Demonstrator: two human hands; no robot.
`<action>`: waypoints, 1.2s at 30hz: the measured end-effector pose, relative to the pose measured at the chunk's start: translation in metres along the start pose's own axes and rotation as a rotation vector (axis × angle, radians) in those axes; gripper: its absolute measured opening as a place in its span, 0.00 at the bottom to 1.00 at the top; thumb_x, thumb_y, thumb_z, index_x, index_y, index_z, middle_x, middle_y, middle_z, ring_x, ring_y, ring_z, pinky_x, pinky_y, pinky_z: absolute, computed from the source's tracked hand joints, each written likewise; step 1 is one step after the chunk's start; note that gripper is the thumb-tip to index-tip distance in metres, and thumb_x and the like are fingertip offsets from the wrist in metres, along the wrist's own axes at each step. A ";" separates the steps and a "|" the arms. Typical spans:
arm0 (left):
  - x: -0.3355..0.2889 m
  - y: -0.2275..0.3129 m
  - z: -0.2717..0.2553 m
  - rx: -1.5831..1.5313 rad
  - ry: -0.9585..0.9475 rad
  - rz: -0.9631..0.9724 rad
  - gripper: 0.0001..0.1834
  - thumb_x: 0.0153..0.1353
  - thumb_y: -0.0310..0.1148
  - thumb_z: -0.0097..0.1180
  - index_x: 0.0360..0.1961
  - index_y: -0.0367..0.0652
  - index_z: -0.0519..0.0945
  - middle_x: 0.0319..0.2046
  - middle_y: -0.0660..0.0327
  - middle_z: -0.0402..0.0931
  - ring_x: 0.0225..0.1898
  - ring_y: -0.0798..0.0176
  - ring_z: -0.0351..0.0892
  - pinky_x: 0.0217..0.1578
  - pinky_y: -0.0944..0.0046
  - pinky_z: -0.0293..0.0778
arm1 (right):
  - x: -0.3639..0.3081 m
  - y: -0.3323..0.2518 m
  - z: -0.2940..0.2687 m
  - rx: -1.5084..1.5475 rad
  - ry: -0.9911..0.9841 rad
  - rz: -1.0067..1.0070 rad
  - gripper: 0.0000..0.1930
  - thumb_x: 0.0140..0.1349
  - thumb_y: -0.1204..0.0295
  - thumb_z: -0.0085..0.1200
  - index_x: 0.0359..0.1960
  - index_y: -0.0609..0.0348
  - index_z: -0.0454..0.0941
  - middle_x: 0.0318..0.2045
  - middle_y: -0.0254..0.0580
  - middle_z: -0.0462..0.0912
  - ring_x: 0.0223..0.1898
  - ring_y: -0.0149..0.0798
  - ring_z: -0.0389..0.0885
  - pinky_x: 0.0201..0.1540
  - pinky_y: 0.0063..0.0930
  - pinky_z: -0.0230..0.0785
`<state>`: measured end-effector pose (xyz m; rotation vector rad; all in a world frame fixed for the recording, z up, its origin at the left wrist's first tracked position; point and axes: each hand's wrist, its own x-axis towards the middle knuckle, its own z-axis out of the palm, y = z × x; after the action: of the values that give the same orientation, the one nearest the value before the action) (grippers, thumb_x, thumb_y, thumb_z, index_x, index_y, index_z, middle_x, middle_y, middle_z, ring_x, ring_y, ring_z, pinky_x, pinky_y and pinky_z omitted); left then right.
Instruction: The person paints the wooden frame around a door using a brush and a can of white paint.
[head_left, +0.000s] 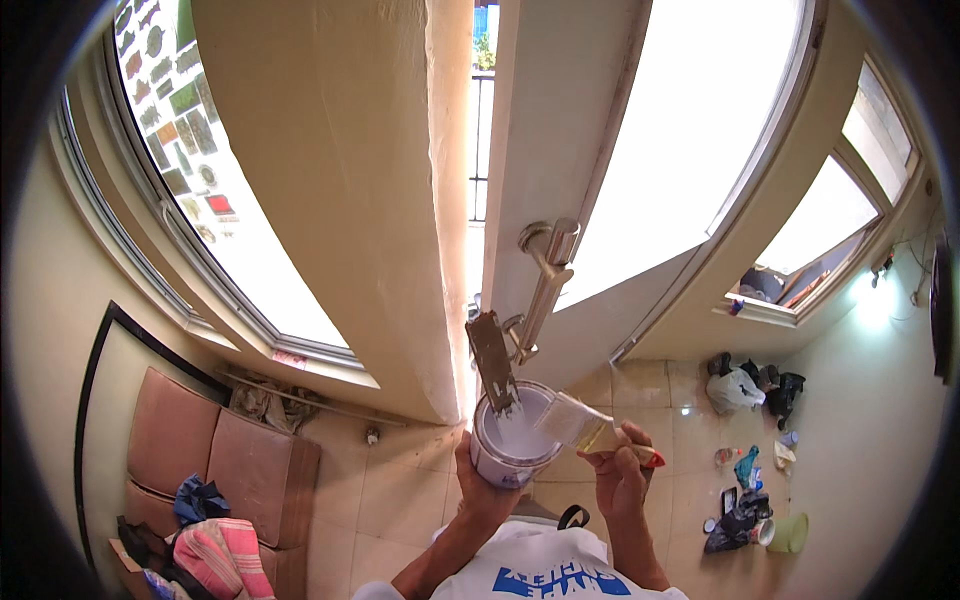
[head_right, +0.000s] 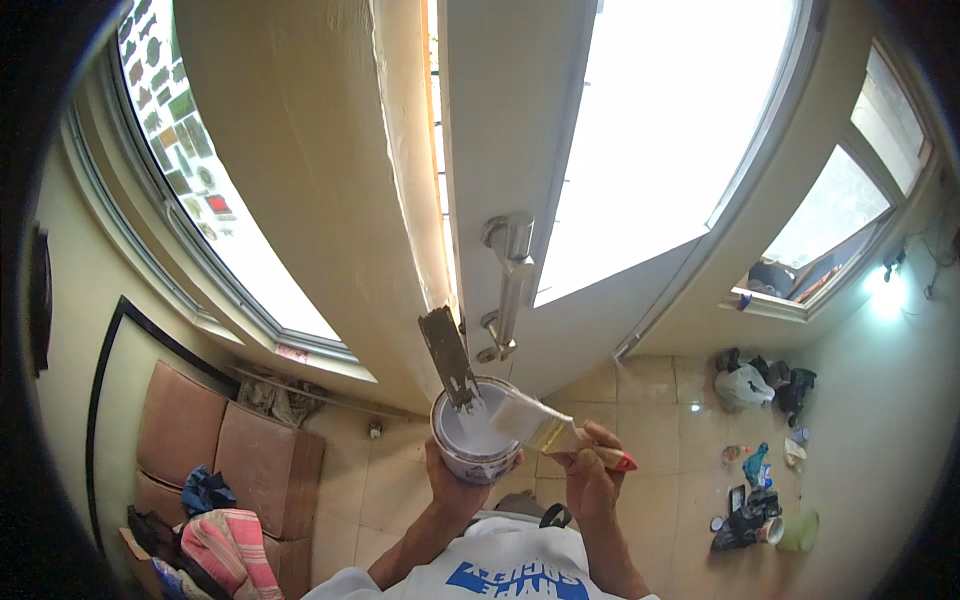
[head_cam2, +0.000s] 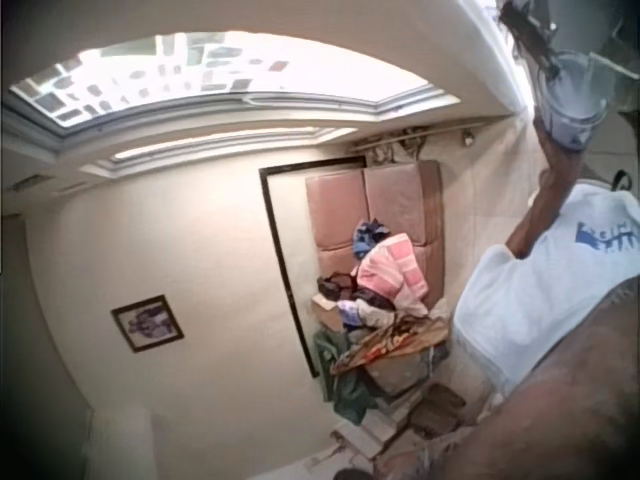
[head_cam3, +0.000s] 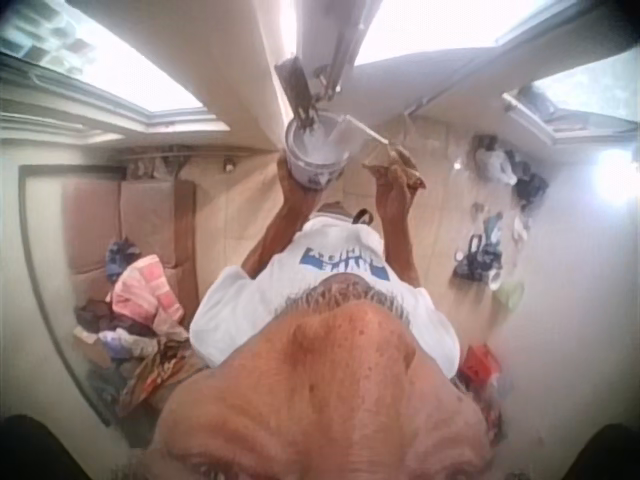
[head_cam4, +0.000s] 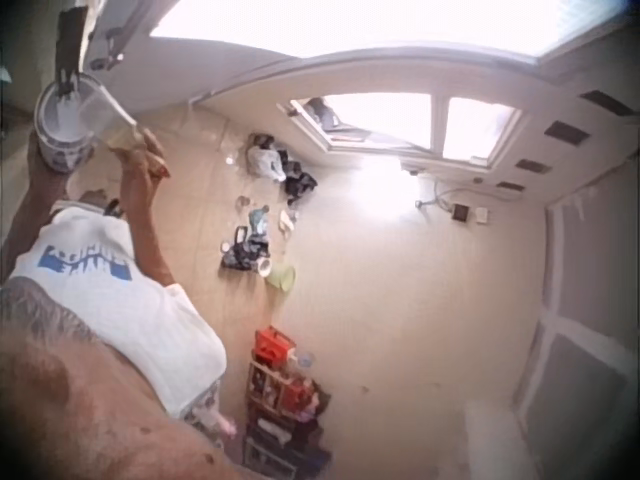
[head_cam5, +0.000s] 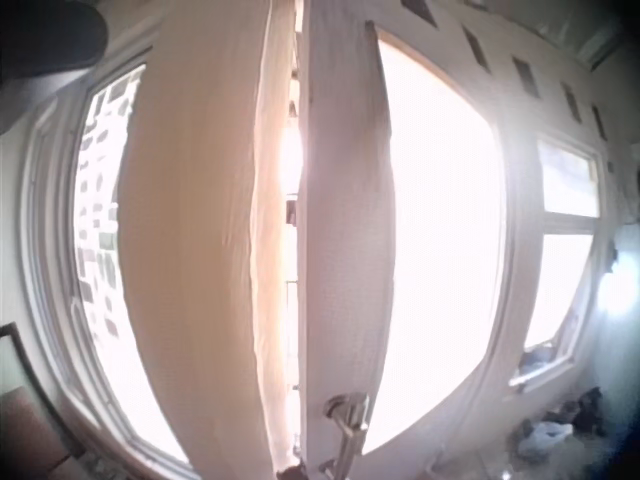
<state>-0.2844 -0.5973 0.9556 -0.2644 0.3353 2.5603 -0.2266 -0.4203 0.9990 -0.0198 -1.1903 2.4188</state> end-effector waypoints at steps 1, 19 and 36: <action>-0.001 -0.001 0.002 -0.007 -0.015 -0.005 0.40 0.68 0.67 0.40 0.73 0.54 0.62 0.70 0.58 0.64 0.70 0.48 0.64 0.67 0.35 0.64 | 0.001 0.001 -0.004 -0.046 -0.010 -0.049 0.17 0.69 0.69 0.60 0.57 0.54 0.75 0.51 0.40 0.80 0.55 0.43 0.82 0.54 0.49 0.83; 0.002 0.076 0.077 0.080 -0.097 -0.070 0.36 0.71 0.64 0.39 0.70 0.51 0.66 0.65 0.59 0.70 0.65 0.55 0.71 0.64 0.45 0.70 | 0.035 -0.046 0.093 -1.224 -0.175 -1.210 0.18 0.52 0.72 0.69 0.44 0.61 0.79 0.37 0.45 0.83 0.38 0.45 0.84 0.39 0.34 0.77; 0.026 0.114 0.010 -0.049 -0.022 -0.033 0.35 0.70 0.61 0.42 0.67 0.49 0.70 0.64 0.60 0.72 0.66 0.56 0.70 0.67 0.47 0.67 | 0.213 -0.127 0.193 -1.674 -0.203 -1.498 0.23 0.60 0.82 0.65 0.58 0.52 0.82 0.46 0.40 0.85 0.46 0.34 0.85 0.45 0.29 0.82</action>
<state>-0.3684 -0.6755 0.9794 -0.2572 0.2587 2.5398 -0.4094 -0.4147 1.2542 0.4168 -1.8552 -0.1064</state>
